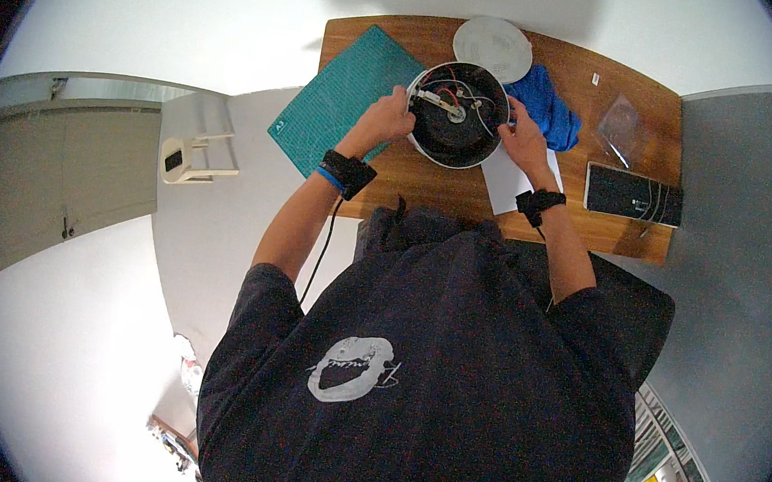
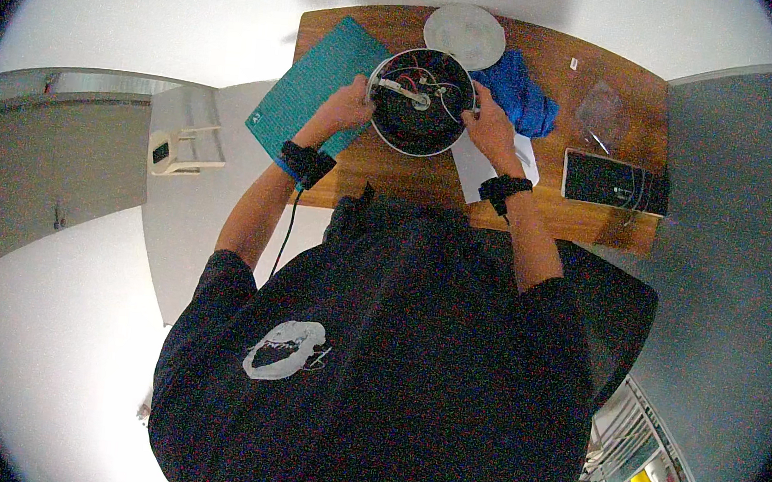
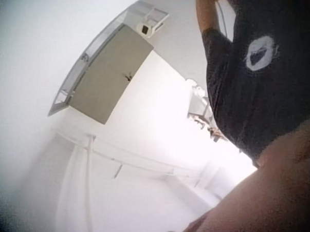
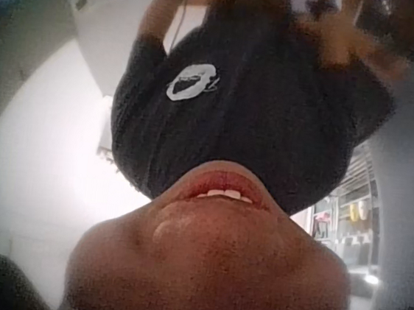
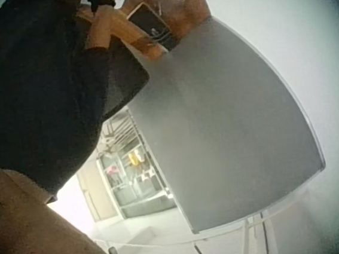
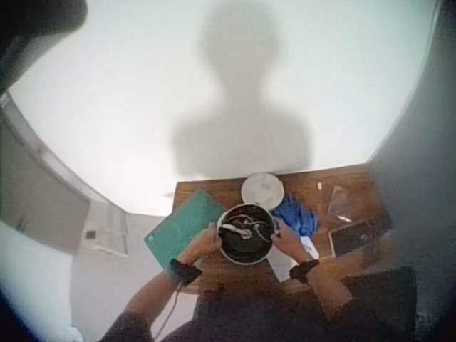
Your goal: The person opens a white cylindrical device, manipulates internal wires and components, and uses a red-handled tool to adjust parts. They then close the device and wipe its exterior with a blue cloth.
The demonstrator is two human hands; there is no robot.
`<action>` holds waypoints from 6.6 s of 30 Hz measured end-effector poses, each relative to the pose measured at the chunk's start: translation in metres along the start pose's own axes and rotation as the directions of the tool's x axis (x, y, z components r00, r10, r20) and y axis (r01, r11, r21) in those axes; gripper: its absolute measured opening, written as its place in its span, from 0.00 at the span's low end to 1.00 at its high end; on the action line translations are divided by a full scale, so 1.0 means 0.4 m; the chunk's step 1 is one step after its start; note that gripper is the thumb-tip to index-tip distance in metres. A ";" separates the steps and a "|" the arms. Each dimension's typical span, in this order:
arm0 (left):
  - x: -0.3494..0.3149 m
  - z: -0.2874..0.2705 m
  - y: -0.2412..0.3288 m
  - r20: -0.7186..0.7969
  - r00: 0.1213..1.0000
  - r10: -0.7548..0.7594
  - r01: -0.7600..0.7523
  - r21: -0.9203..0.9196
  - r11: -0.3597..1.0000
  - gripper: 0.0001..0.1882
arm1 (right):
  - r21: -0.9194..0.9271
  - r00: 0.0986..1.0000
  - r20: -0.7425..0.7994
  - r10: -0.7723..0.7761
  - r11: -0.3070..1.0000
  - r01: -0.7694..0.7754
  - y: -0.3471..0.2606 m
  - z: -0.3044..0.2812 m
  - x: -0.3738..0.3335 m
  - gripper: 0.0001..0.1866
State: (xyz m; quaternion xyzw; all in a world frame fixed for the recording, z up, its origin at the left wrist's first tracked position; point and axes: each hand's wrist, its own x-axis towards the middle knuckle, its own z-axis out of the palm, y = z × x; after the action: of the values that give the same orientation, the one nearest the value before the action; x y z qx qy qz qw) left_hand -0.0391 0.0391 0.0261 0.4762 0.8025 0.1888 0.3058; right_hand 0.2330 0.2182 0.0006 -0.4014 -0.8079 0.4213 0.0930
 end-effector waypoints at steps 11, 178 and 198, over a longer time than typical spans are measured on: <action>0.038 0.038 -0.022 0.121 0.986 0.112 -0.096 -0.135 0.986 0.45 | -0.083 0.987 -0.012 -0.158 0.984 0.157 0.013 -0.049 0.015 0.31; -0.040 0.050 0.082 -0.472 0.830 0.297 -0.401 -0.135 0.906 0.14 | 0.789 0.930 -0.195 0.313 0.613 -0.041 -0.037 -0.123 -0.090 0.20; -0.025 0.045 0.080 -0.253 0.949 0.188 -0.262 -0.303 0.916 0.17 | 0.823 0.948 -0.177 0.264 0.569 -0.005 -0.029 -0.066 -0.087 0.22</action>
State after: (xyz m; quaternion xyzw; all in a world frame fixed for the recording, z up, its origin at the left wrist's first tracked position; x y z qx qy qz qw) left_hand -0.0027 0.0458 0.0351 0.4838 0.7272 0.4067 0.2677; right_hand 0.2620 0.2051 0.0325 -0.4301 -0.4693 0.6886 0.3472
